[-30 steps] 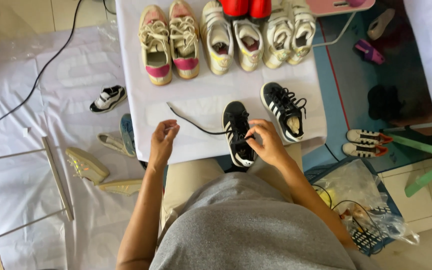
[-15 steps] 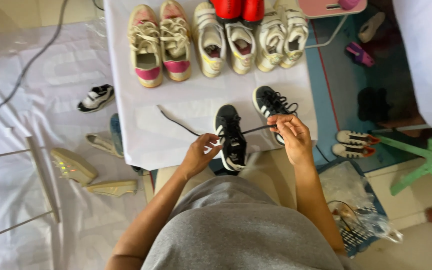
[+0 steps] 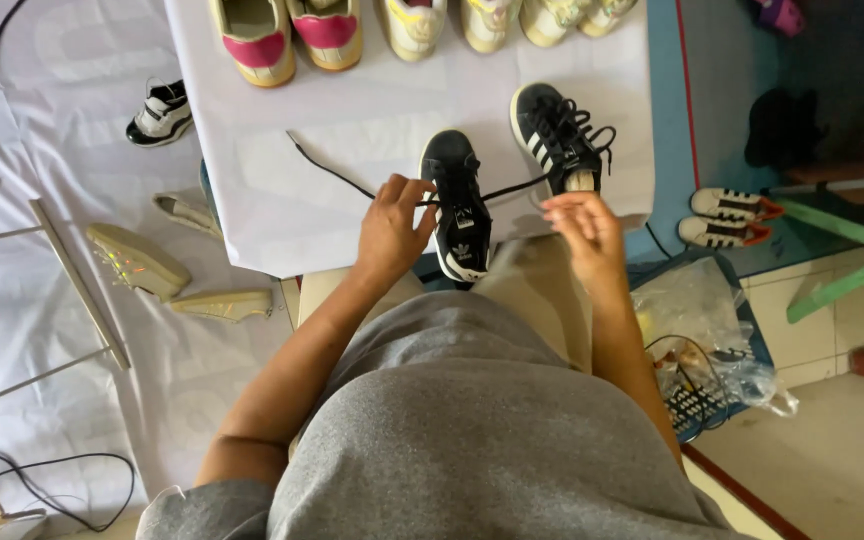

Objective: A person is lacing and adjusting a pair of black sneakers while sitting on the floor, using their hands and a pen to help thread the laces.

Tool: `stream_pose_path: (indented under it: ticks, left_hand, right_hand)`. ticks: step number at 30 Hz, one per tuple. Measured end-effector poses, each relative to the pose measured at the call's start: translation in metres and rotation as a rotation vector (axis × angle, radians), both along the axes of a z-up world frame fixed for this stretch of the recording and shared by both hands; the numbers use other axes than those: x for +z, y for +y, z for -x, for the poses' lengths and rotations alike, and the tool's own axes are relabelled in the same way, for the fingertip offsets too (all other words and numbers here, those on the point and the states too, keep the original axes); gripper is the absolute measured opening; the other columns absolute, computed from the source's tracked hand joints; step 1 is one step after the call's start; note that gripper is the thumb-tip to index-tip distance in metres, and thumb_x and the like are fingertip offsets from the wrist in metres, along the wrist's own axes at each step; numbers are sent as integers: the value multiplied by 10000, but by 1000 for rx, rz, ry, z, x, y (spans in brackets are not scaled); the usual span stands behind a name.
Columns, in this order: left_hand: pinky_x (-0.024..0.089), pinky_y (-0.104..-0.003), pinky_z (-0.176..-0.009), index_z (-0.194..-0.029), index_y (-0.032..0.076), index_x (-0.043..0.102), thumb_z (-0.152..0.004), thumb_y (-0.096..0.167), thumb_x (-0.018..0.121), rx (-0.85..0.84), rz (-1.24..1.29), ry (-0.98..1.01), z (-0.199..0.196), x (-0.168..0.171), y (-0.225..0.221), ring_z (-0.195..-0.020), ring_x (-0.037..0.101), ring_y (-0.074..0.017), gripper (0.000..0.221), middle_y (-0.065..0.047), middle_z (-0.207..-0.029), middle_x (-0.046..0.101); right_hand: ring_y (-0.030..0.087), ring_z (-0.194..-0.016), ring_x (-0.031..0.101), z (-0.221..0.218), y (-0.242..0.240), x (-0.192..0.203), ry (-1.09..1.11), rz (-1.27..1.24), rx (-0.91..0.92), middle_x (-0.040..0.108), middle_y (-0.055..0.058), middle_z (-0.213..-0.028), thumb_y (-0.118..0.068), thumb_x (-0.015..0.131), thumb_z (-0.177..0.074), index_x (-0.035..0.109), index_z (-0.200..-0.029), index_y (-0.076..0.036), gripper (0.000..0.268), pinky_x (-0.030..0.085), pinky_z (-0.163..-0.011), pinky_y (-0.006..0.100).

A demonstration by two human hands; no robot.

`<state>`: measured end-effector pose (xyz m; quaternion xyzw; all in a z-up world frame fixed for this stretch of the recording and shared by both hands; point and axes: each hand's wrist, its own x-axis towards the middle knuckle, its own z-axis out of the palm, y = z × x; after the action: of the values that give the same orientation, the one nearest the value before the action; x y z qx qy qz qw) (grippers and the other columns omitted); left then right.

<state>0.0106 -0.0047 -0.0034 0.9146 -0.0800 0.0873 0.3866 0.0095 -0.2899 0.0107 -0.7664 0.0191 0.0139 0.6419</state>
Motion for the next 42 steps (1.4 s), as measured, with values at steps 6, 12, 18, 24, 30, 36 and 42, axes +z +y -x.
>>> stream_pose_path:
  ticks: [6, 12, 18, 24, 30, 36, 42]
  left_hand:
    - [566, -416, -737, -1100, 128, 675, -853, 149, 758, -34, -101, -95, -10, -7, -12, -852, 650, -304, 262, -70, -928, 567]
    - [479, -365, -724, -1026, 186, 668, -893, 285, 664, -93, -334, -178, -13, -20, -28, -918, 553, -256, 166, -25, -979, 472]
    - [447, -395, -839, -979, 161, 576, -760, 356, 755, -205, -395, 24, -15, -16, -24, -1030, 518, -280, 343, -29, -1073, 423]
    - [511, -405, -820, -921, 151, 597, -763, 79, 725, -152, 282, 169, -22, -18, -5, -982, 630, -326, 216, -62, -987, 514]
    - [562, -286, -761, -976, 179, 528, -952, 183, 626, 220, 986, 613, -29, -36, 39, -897, 719, -157, 101, -32, -976, 712]
    - [529, -354, -858, -1168, 101, 559, -935, 271, 689, 217, 928, 668, -11, -39, 40, -996, 675, -199, 316, -59, -1043, 657]
    - [502, -379, -977, -1254, 108, 635, -918, 239, 735, 72, 738, 739, 0, -36, 34, -1082, 695, -190, 374, -76, -1119, 728]
  right_hand:
    - [277, -919, 720, 2, 37, -30, 38, 288, 257, 734, 160, -991, -184, 724, -990, 682, -1159, -61, 214, 595, -755, 402]
    - [371, -848, 722, 2, 53, -20, 113, 469, 334, 711, 209, -934, -346, 623, -1051, 625, -1156, -52, 312, 589, -657, 488]
    - [402, -792, 705, 9, 50, -33, 164, 429, 339, 695, 226, -839, -384, 521, -1097, 611, -1130, -51, 347, 561, -648, 503]
    - [457, -807, 688, 9, 51, -40, 145, 471, 350, 671, 258, -833, -421, 484, -1102, 592, -1136, -55, 383, 541, -642, 530]
    - [508, -818, 668, 10, 51, -53, 105, 518, 363, 639, 285, -827, -399, 485, -1100, 572, -1107, -45, 365, 527, -666, 570]
    - [492, -829, 667, 12, 48, -68, 108, 524, 356, 634, 258, -832, -422, 473, -1102, 559, -1119, -72, 361, 525, -683, 559]
    - [378, -961, 694, 4, 57, -51, 40, 292, 268, 680, 223, -1026, -266, 673, -1028, 606, -1194, -80, 258, 571, -742, 456]
